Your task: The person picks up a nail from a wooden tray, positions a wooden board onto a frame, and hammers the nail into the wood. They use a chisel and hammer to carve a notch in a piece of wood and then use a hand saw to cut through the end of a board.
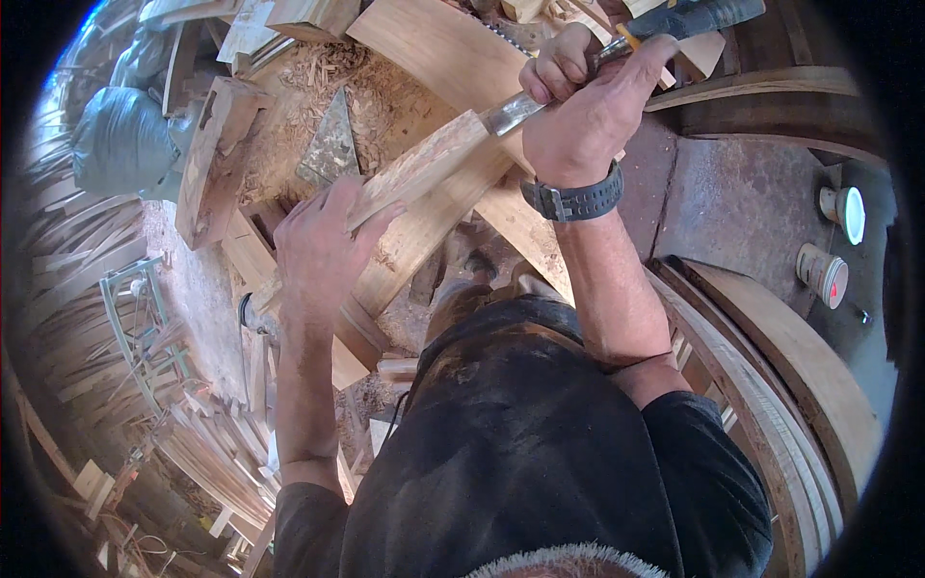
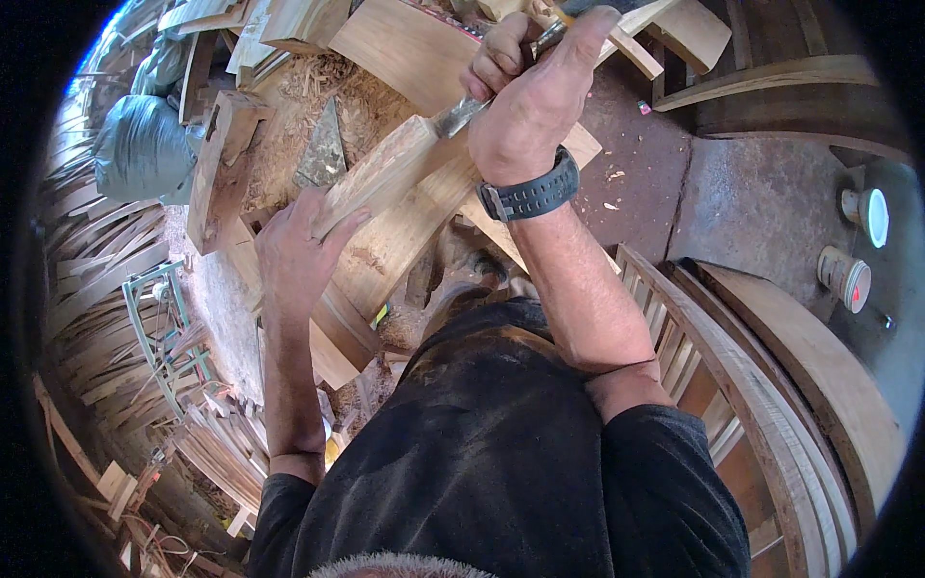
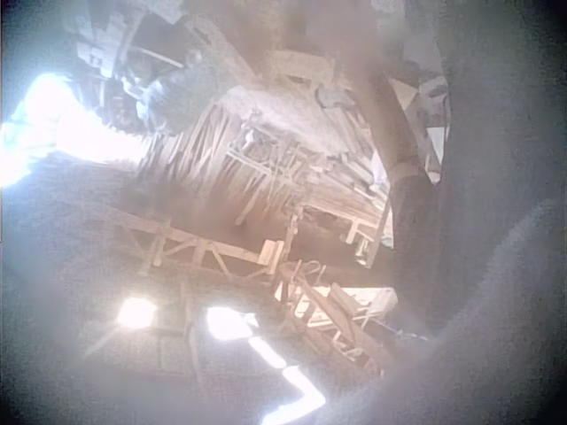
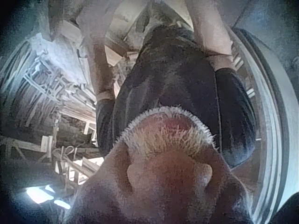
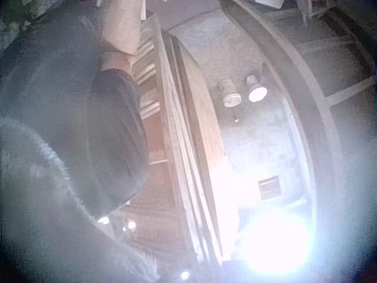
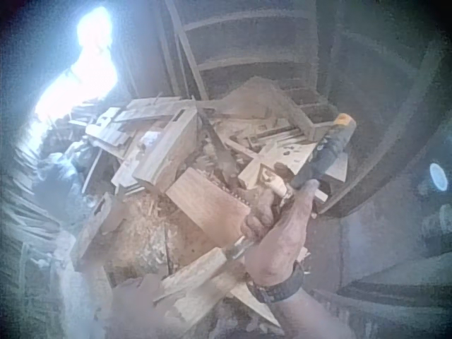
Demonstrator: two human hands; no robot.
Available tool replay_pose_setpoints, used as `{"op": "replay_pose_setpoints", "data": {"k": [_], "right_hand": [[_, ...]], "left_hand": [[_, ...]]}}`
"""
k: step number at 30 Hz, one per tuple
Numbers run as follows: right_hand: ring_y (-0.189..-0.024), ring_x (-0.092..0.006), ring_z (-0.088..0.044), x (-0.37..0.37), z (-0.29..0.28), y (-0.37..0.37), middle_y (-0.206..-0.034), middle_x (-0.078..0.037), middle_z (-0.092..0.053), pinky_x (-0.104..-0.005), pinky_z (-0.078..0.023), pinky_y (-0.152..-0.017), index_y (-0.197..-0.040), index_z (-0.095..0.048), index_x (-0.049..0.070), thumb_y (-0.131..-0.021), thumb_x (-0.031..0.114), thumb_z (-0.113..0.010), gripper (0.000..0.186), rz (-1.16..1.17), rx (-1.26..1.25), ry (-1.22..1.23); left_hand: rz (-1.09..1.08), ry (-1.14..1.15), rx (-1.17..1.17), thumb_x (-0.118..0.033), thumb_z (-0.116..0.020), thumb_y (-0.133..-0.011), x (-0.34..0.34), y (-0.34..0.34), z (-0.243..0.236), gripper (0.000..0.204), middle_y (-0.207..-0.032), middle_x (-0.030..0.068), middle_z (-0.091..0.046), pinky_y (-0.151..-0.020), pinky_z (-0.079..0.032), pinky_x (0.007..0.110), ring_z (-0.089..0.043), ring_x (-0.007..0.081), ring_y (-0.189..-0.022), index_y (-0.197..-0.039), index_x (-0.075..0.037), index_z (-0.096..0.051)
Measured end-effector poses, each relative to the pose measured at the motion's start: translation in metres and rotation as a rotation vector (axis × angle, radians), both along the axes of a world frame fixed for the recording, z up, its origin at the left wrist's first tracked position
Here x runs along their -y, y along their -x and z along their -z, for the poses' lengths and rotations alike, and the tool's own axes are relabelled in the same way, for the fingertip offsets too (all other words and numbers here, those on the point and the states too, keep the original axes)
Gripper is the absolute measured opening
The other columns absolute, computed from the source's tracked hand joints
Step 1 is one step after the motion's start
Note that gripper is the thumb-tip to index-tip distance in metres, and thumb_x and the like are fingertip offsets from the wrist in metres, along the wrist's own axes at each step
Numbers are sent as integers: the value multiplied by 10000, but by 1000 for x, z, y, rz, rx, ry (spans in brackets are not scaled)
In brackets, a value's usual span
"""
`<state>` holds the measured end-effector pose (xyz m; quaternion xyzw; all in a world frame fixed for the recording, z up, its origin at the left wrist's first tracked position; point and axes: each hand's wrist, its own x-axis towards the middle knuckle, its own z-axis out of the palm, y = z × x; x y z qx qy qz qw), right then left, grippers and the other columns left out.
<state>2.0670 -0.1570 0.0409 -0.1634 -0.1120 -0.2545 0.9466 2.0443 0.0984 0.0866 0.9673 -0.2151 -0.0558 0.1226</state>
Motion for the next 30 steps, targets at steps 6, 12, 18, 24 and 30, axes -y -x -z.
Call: {"op": "replay_pose_setpoints", "data": {"k": [6, 12, 18, 24, 30], "right_hand": [[-500, -62, -275, -17, -34, 5, -604, 58, -341, -242, -201, -461, -916, -553, 150, -1005, 680, -504, 539, 205, -588, 92], [-470, -63, -235, -21, -23, -6, -588, 69, -321, -248, -172, -436, -808, -503, 175, -1012, 654, -523, 521, 261, -691, -47], [-474, -59, -251, -14, -22, -3, -593, 76, -322, -245, -187, -436, -824, -506, 166, -1021, 623, -535, 499, 186, -645, -19], [-509, -66, -274, 2, -17, -4, -631, 65, -332, -253, -239, -471, -1003, -563, 120, -1031, 605, -530, 486, 300, -601, -29], [-594, -87, -401, -10, -54, 2, -774, -12, -462, -232, -335, -533, -1043, -568, 57, -1033, 307, -549, 251, 452, -412, 336]], "left_hand": [[35, 6, 25, -407, -825, -854, -2, 0, 3, 426, -841, 172, -708, -727, -530, 475, -696, 384, -812, -1025, -62, -644], [96, -9, 81, -407, -820, -856, 0, 1, 4, 430, -840, 161, -702, -709, -527, 464, -695, 369, -816, -1043, -64, -641], [119, -13, 82, -408, -818, -858, -2, -1, 4, 431, -826, 165, -698, -704, -524, 466, -694, 370, -800, -1037, -61, -636], [93, 3, 32, -408, -819, -862, -1, -5, 0, 434, -809, 173, -693, -702, -522, 474, -689, 386, -783, -1018, -51, -627], [69, -34, 6, -419, -821, -859, -1, -7, 1, 449, -830, 184, -702, -713, -529, 470, -698, 388, -804, -1020, -49, -624]]}}
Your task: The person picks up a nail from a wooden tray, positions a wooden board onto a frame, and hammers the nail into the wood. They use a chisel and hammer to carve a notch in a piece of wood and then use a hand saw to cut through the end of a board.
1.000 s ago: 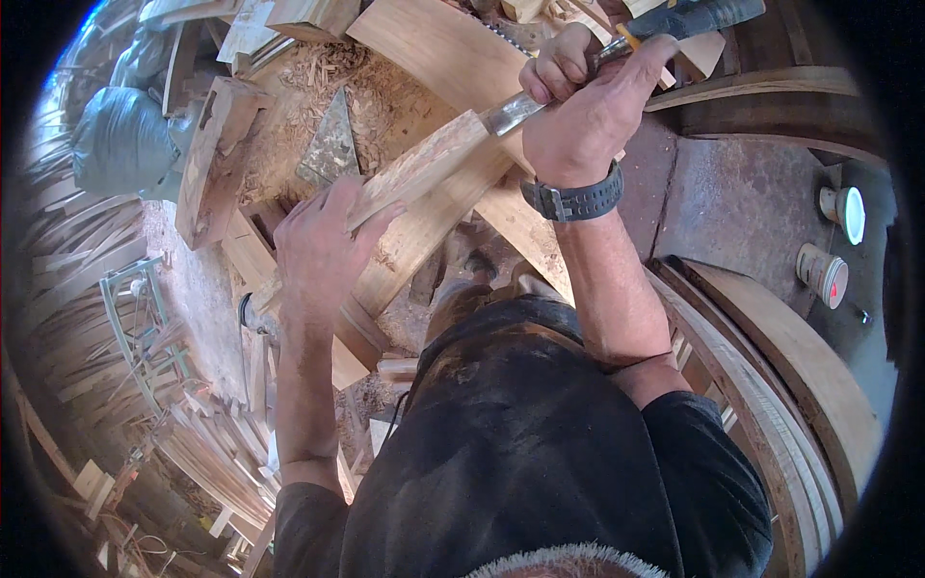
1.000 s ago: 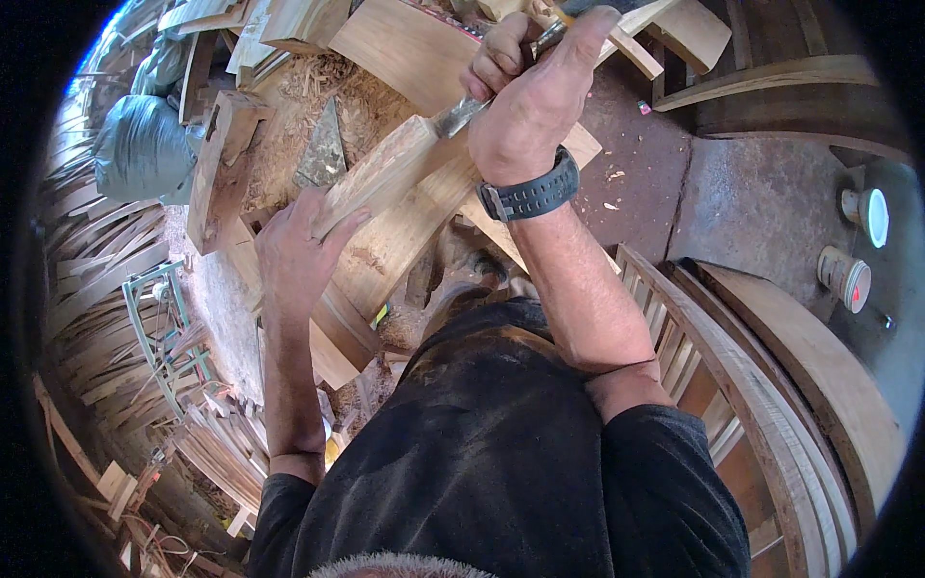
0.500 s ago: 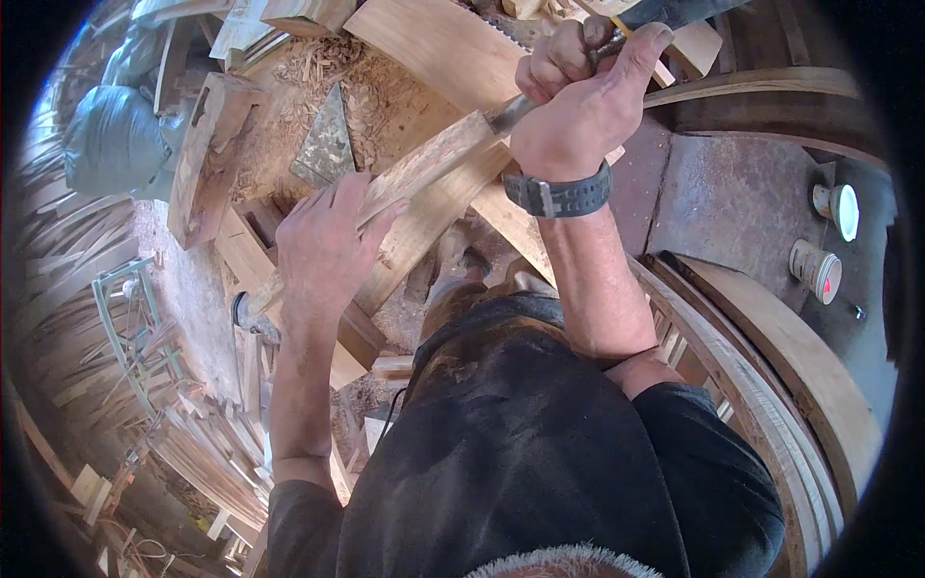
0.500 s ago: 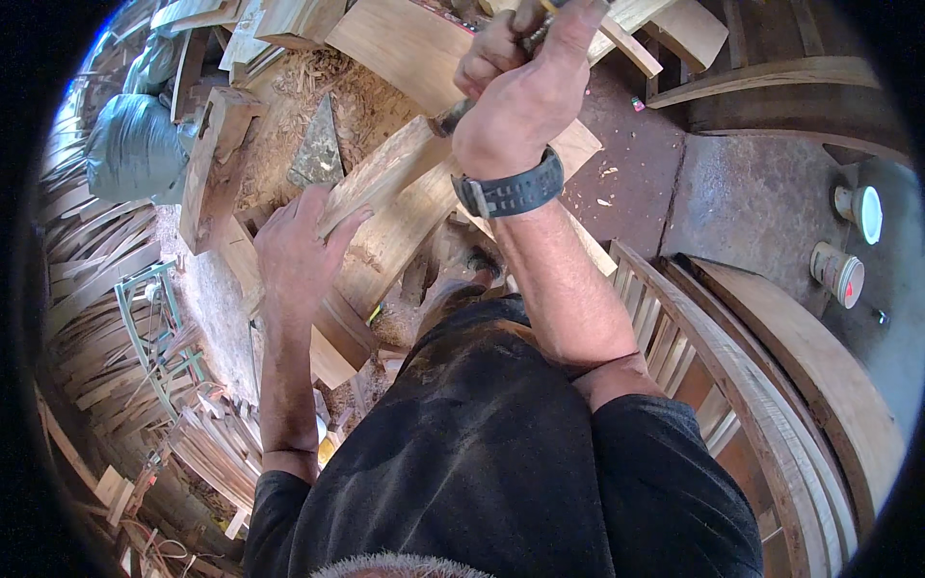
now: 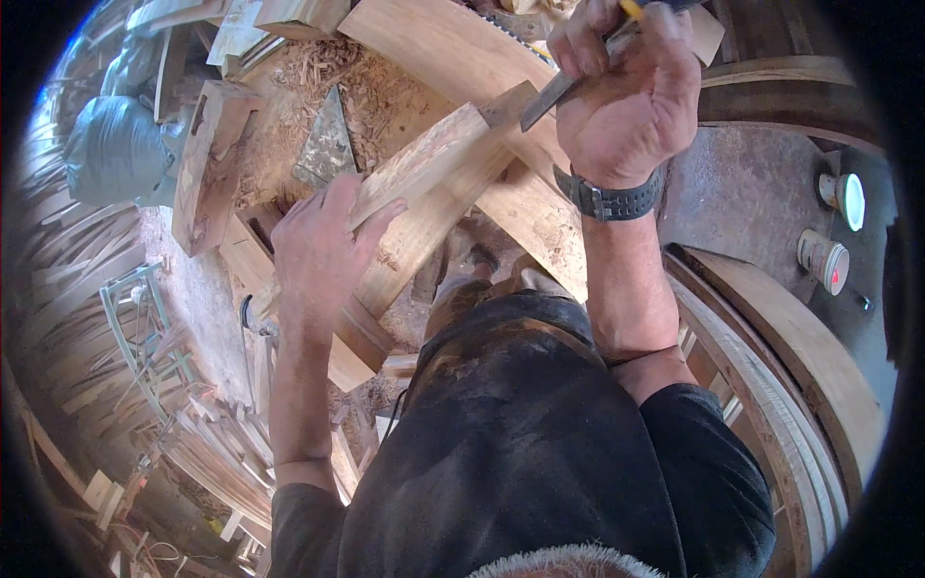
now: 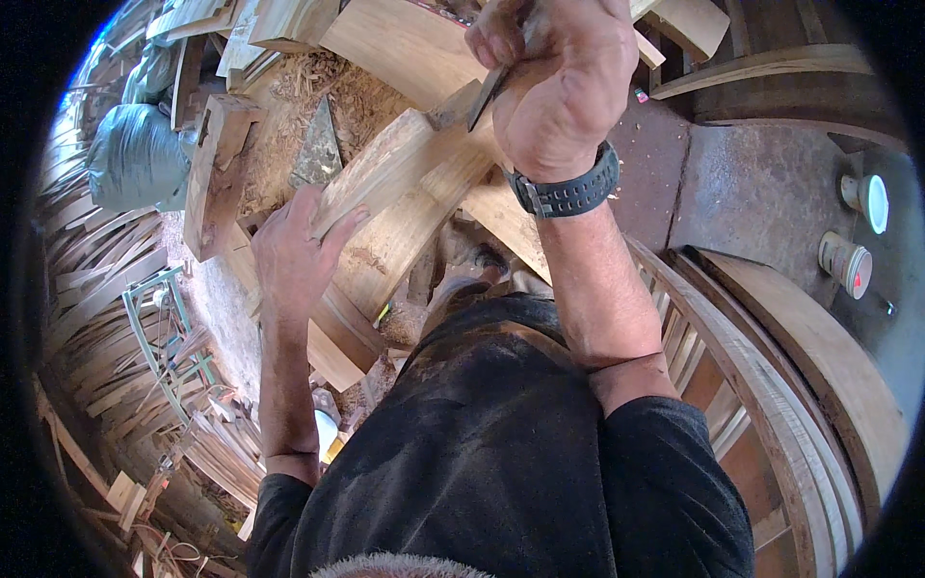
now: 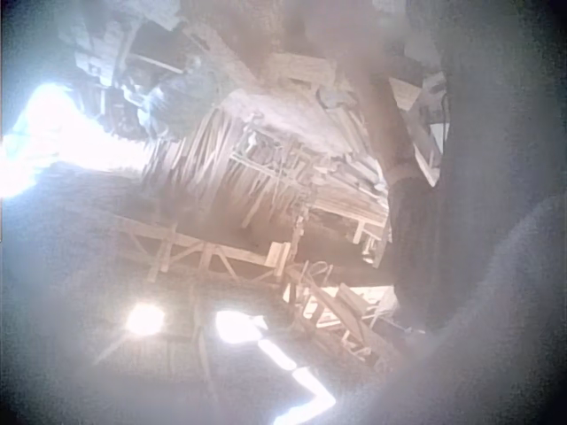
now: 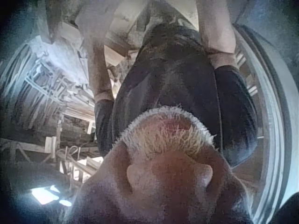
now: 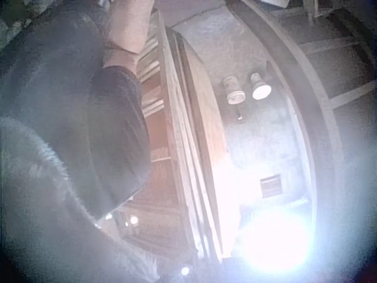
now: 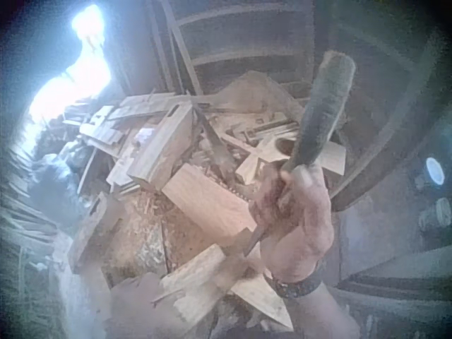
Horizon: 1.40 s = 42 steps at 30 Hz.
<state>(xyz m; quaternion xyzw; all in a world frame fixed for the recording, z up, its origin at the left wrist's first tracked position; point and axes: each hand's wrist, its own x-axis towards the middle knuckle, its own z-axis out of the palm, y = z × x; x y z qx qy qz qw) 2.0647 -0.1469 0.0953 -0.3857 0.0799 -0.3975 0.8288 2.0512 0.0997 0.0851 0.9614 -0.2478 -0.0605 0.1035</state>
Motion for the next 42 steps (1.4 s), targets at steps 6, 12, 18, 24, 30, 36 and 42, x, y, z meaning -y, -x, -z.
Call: {"op": "replay_pose_setpoints", "data": {"k": [6, 12, 18, 24, 30, 36, 42], "right_hand": [[-509, -56, -314, 18, 17, -2, -659, 42, -387, -238, -236, -452, -935, -525, 100, -1069, 340, -518, 275, -378, 228, -7], [-478, -60, -287, 1, -12, 3, -616, 60, -345, -246, -229, -444, -856, -484, 125, -1096, 355, -501, 333, -293, 5, -158], [-486, -64, -349, -5, -13, -2, -618, 49, -384, -246, -290, -446, -808, -509, 118, -1078, 383, -536, 379, -135, 14, -31], [-535, -56, -387, -14, 11, -11, -639, 43, -448, -240, -316, -476, -837, -534, 102, -1061, 370, -578, 352, -4, 37, 185], [-607, -63, -424, -33, 20, -14, -781, 8, -527, -235, -322, -527, -1000, -596, 31, -1016, 158, -578, 129, -35, 190, 225], [-657, -80, -456, -30, 45, -17, -831, -8, -548, -236, -354, -589, -1106, -572, -7, -956, 15, -574, 152, -160, 327, 286], [-674, -87, -509, -46, 30, -21, -818, -29, -594, -229, -414, -633, -1063, -618, 19, -975, 53, -643, 98, 120, 95, 566]], "left_hand": [[-6, 21, 7, -429, -823, -856, 0, -1, 0, 454, -806, 170, -689, -701, -526, 467, -690, 385, -786, -1027, -59, -622], [9, 28, 35, -432, -823, -852, -4, -1, 3, 460, -809, 173, -691, -700, -524, 463, -695, 380, -796, -1038, -60, -628], [24, 40, 31, -445, -811, -860, -5, -2, 3, 467, -810, 176, -690, -694, -522, 465, -693, 383, -795, -1040, -55, -629], [40, 24, 51, -454, -800, -869, -3, -2, 1, 461, -783, 172, -672, -673, -517, 472, -683, 393, -764, -1015, -56, -618], [28, 10, 0, -445, -793, -877, -3, -6, -1, 450, -787, 172, -675, -678, -521, 474, -688, 385, -766, -1026, -57, -619], [36, 6, 1, -447, -782, -879, -7, -9, 0, 472, -865, 173, -717, -724, -547, 477, -714, 374, -830, -1106, -60, -636], [28, -15, -26, -514, -735, -894, -8, -11, -1, 511, -873, 171, -724, -740, -550, 489, -718, 374, -846, -1134, -74, -635]]}}
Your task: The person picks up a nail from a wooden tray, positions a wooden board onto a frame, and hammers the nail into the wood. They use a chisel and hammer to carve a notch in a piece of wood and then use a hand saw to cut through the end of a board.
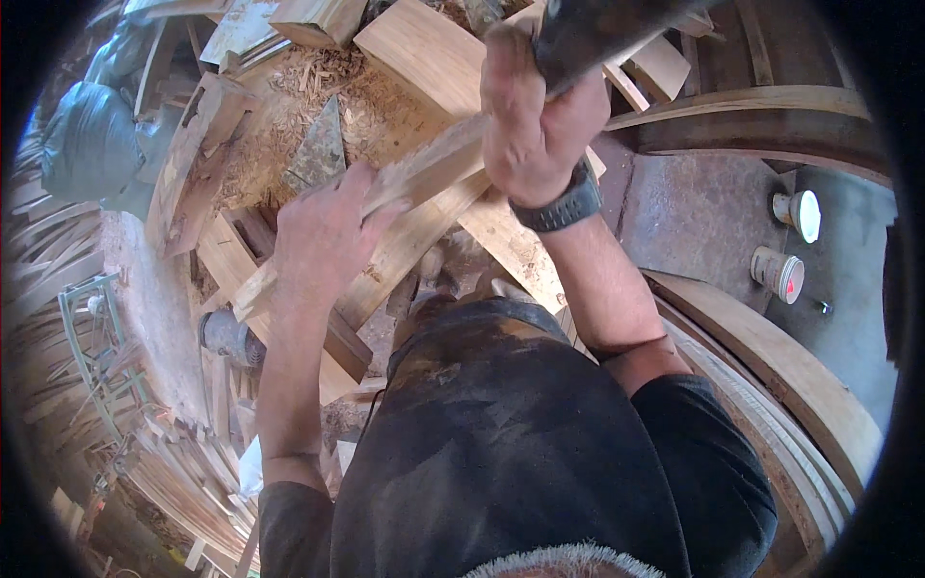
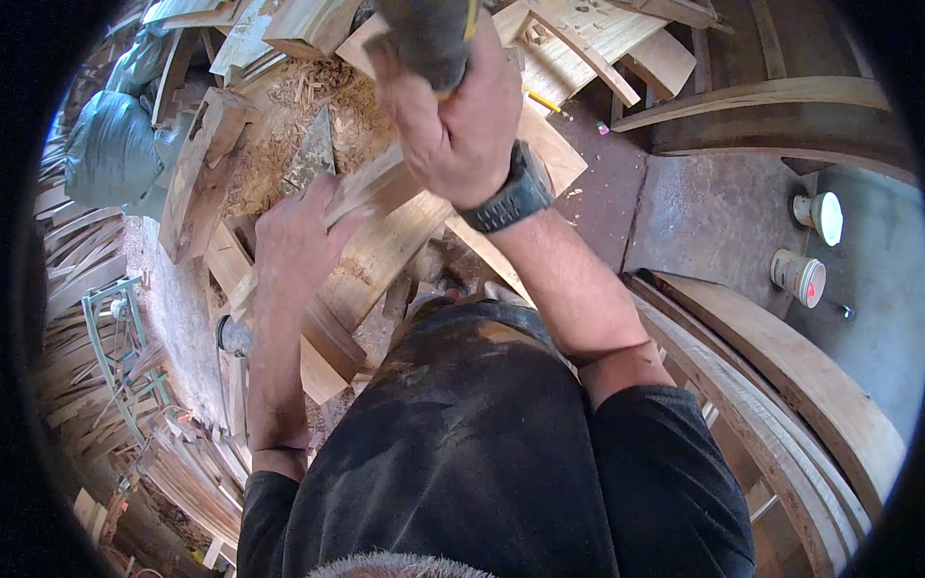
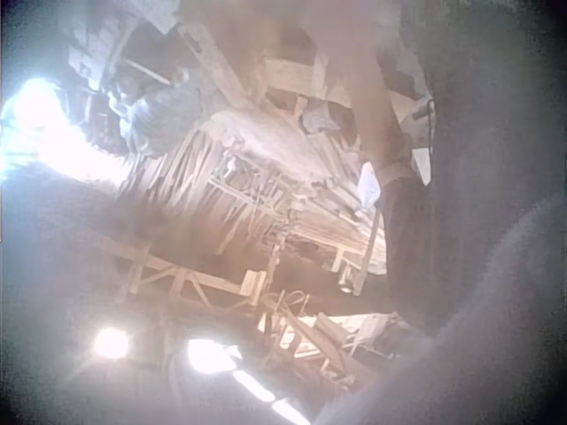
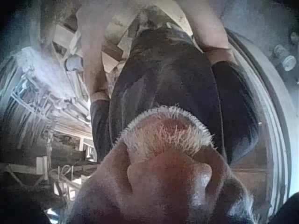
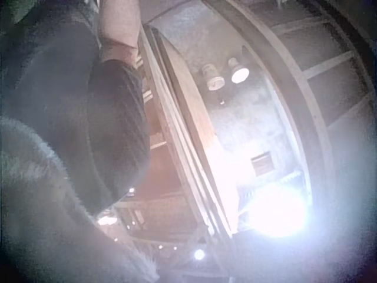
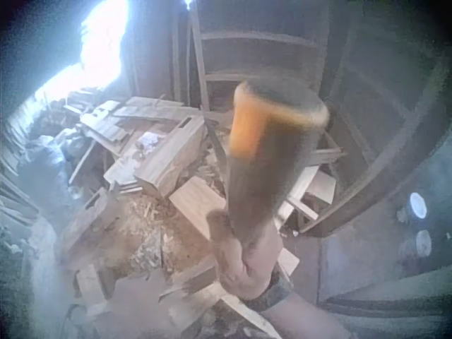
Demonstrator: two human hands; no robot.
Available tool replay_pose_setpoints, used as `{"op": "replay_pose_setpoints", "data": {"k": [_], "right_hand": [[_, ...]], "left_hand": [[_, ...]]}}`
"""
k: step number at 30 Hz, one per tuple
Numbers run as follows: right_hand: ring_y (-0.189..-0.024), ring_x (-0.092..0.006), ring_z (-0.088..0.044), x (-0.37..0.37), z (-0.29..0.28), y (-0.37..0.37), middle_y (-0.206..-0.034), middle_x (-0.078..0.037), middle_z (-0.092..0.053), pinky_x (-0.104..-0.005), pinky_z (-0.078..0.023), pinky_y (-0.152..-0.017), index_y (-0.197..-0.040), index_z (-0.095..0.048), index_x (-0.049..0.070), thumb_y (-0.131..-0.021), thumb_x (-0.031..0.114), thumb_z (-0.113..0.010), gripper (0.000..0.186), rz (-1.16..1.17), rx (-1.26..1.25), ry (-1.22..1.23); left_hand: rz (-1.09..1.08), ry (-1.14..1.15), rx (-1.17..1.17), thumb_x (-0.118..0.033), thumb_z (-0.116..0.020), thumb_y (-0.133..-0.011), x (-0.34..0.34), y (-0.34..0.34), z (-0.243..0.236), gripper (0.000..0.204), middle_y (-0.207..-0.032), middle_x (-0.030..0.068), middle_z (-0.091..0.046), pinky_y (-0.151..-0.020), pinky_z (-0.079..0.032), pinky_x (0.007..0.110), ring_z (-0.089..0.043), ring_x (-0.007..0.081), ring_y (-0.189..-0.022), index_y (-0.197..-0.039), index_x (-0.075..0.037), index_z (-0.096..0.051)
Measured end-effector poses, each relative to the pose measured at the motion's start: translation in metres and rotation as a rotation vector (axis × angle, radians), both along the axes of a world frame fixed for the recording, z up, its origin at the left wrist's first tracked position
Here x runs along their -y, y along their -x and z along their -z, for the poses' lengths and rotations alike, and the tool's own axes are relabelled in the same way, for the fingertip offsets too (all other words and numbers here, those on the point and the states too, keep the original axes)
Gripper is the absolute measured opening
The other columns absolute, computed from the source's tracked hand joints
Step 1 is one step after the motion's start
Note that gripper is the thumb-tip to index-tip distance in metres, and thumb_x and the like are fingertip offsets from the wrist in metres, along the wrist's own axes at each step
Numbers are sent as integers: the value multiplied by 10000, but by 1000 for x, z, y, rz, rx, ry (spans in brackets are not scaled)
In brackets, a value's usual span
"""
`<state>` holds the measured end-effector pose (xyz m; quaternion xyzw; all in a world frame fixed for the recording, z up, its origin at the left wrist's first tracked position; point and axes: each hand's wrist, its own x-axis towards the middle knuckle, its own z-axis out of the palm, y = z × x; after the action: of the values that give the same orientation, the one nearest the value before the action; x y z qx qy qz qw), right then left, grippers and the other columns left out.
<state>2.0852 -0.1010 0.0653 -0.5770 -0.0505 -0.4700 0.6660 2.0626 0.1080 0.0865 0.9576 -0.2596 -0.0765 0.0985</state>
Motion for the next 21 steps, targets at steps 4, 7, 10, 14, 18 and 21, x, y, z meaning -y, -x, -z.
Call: {"op": "replay_pose_setpoints", "data": {"k": [4, 7, 10, 14, 18, 21], "right_hand": [[-584, -82, -471, 8, -2, 2, -739, 6, -558, -251, -411, -546, -1011, -597, 44, -1034, 163, -622, 124, -80, -103, 102], [-607, -67, -480, 18, -5, 4, -794, 4, -565, -249, -413, -531, -1046, -578, 10, -1058, 156, -607, 150, -155, -35, 194], [-636, -63, -510, 20, -13, 11, -774, 2, -590, -240, -423, -572, -1065, -611, 0, -1033, 139, -632, 145, -378, -89, 184], [-637, -60, -525, 38, -27, 10, -756, 26, -592, -252, -447, -588, -1063, -614, 9, -1021, 150, -633, 149, -422, -173, 503], [-523, -73, -467, 52, -3, -18, -647, 28, -525, -240, -367, -476, -900, -614, 87, -1051, 241, -609, 215, -317, -154, -148], [-485, -60, -429, 56, -3, -13, -611, 45, -481, -250, -328, -430, -799, -556, 118, -1089, 302, -554, 343, -275, -28, -126]], "left_hand": [[11, 2, -6, -537, -719, -897, -1, 0, 0, 517, -861, 163, -726, -742, -552, 491, -720, 368, -839, -1137, -86, -638], [45, 14, 18, -470, -709, -916, 0, 1, -3, 420, -871, 136, -733, -737, -565, 472, -728, 350, -849, -1092, -101, -608], [57, 54, 36, -471, -704, -921, -4, 3, -3, 420, -852, 136, -731, -736, -565, 471, -730, 347, -840, -1095, -102, -604], [33, 42, 33, -551, -706, -905, -3, 3, 4, 507, -831, 167, -719, -746, -553, 483, -716, 374, -824, -1132, -102, -640], [28, -39, 47, -544, -696, -917, 2, 5, -2, 487, -814, 157, -716, -721, -553, 481, -720, 365, -810, -1115, -108, -607], [30, -67, 61, -547, -676, -930, 1, 6, -3, 475, -797, 145, -712, -708, -553, 480, -723, 359, -798, -1095, -113, -573]]}}
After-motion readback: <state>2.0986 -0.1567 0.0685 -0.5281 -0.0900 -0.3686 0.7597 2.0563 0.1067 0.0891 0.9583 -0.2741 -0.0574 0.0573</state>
